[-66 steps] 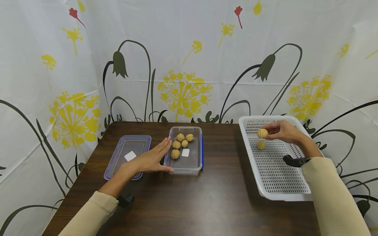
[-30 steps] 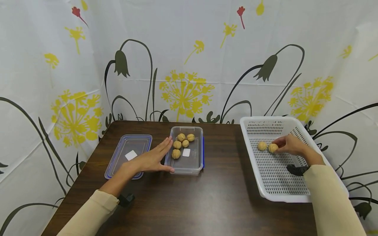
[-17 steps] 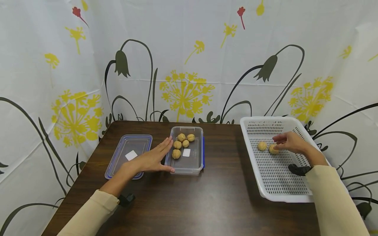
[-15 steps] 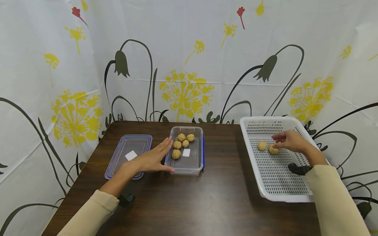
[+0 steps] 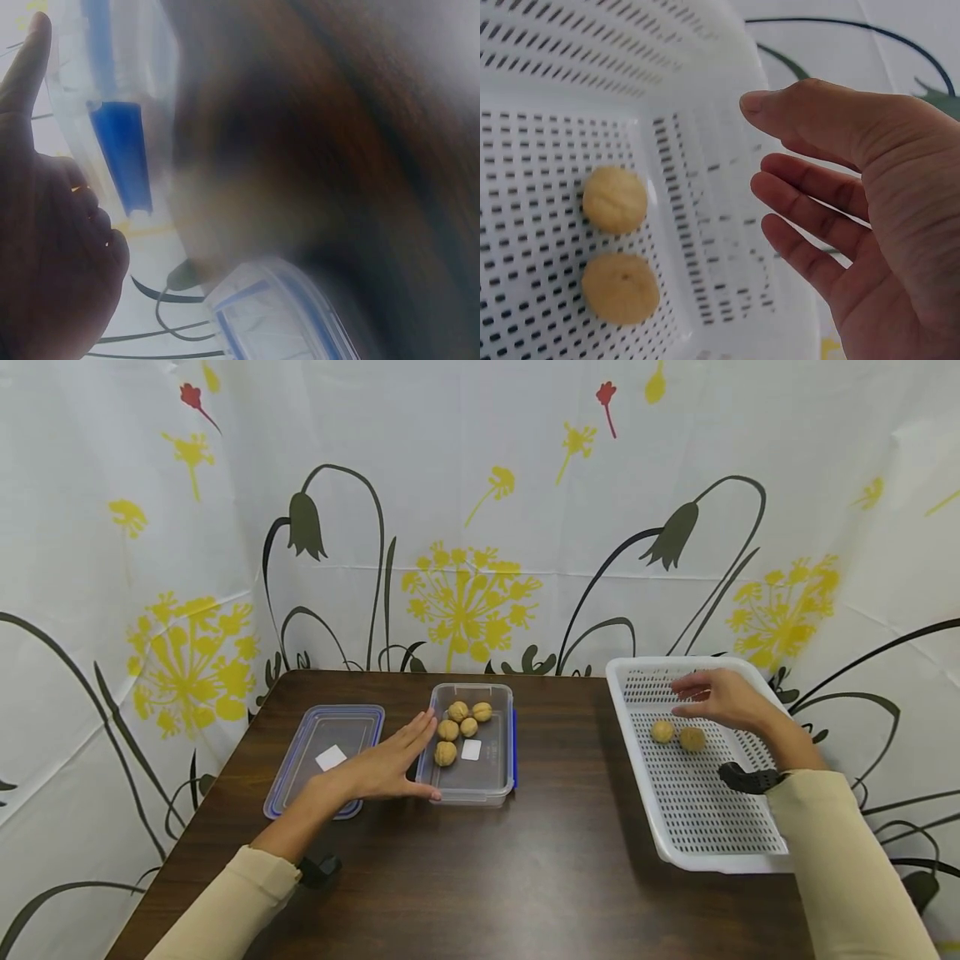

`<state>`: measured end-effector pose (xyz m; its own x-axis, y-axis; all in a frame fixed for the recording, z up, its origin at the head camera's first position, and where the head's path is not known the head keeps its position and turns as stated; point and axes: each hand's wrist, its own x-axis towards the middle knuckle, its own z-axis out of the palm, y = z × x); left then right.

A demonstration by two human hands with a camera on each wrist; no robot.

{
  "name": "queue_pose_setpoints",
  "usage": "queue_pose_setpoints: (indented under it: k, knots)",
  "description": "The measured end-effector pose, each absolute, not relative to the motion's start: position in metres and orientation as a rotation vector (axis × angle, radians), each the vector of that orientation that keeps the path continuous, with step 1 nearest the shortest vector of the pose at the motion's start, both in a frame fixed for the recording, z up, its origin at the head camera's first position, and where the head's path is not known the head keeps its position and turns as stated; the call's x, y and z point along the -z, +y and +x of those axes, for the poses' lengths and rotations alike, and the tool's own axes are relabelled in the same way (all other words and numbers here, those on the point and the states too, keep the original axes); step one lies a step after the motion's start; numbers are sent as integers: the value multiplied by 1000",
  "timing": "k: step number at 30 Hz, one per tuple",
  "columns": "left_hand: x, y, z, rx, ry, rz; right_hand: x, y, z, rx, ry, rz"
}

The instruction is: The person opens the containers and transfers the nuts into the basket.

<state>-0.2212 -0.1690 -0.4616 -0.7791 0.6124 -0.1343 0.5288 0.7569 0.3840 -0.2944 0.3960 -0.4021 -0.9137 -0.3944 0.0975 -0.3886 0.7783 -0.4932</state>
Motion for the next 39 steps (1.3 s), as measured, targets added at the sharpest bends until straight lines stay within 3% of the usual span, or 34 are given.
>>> queue_pose_setpoints:
  k: [23, 39]
  knots:
    - [463, -169, -221, -456, 2722, 913, 368, 306, -303, 836, 2859, -1105]
    - [461, -168, -221, -469, 2709, 898, 370, 240, -308, 793, 2700, -1216]
